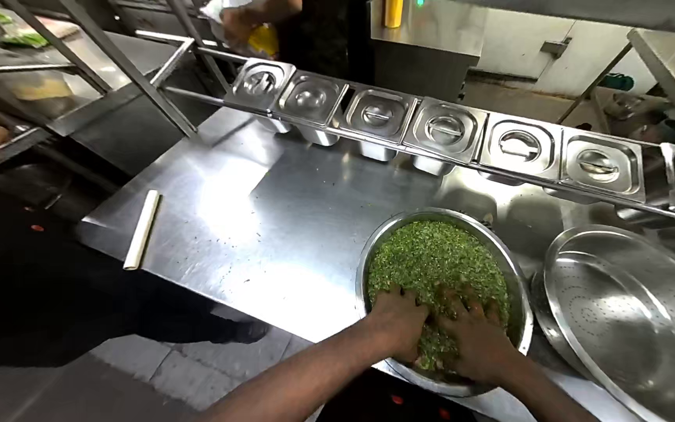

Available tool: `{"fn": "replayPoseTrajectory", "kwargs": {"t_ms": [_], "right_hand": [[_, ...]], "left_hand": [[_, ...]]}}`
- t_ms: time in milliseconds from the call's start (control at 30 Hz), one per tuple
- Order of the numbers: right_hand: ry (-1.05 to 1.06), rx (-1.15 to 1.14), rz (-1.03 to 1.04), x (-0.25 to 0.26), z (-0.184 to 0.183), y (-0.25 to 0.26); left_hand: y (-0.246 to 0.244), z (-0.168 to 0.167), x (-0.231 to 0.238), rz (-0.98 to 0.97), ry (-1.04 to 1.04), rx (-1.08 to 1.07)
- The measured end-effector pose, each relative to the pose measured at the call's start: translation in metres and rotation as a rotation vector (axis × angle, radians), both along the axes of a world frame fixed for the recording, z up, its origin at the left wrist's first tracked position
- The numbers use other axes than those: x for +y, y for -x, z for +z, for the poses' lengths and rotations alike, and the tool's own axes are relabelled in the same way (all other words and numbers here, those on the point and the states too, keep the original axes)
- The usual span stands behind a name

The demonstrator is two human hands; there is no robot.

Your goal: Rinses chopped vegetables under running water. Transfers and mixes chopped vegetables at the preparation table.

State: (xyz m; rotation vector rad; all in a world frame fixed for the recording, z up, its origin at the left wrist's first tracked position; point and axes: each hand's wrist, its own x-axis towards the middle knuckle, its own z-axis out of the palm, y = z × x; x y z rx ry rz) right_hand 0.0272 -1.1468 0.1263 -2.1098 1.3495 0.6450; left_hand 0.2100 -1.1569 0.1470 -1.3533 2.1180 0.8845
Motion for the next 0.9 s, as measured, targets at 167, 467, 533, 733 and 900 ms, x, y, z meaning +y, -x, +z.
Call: {"fn": "replayPoseTrajectory", "kwargs": {"t_ms": [167, 467, 533, 733, 900], "right_hand": [[-0.108, 0.068, -0.11, -0.015, -0.015, -0.003], [-0.052, 0.04, -0.217, -0.027, -0.019, 0.004], [-0.043, 0.044, -0.253, -0.031, -0.018, 0.008], [-0.032, 0.061, -0.303, -0.034, -0.023, 0.008], [0.046, -0.056, -0.212, -0.047, 0.027, 0.018]], "left_hand": [[0.011, -0.02, 0.0, 0.044, -0.084, -0.009], [0.018, -0.032, -0.013, 0.099, -0.044, -0.03], [0.019, -0.033, -0.017, 0.105, -0.06, 0.004], [0.025, -0.034, -0.019, 0.104, -0.053, 0.027], [0.006, 0.008, -0.025, 0.119, 0.061, 0.069]]}}
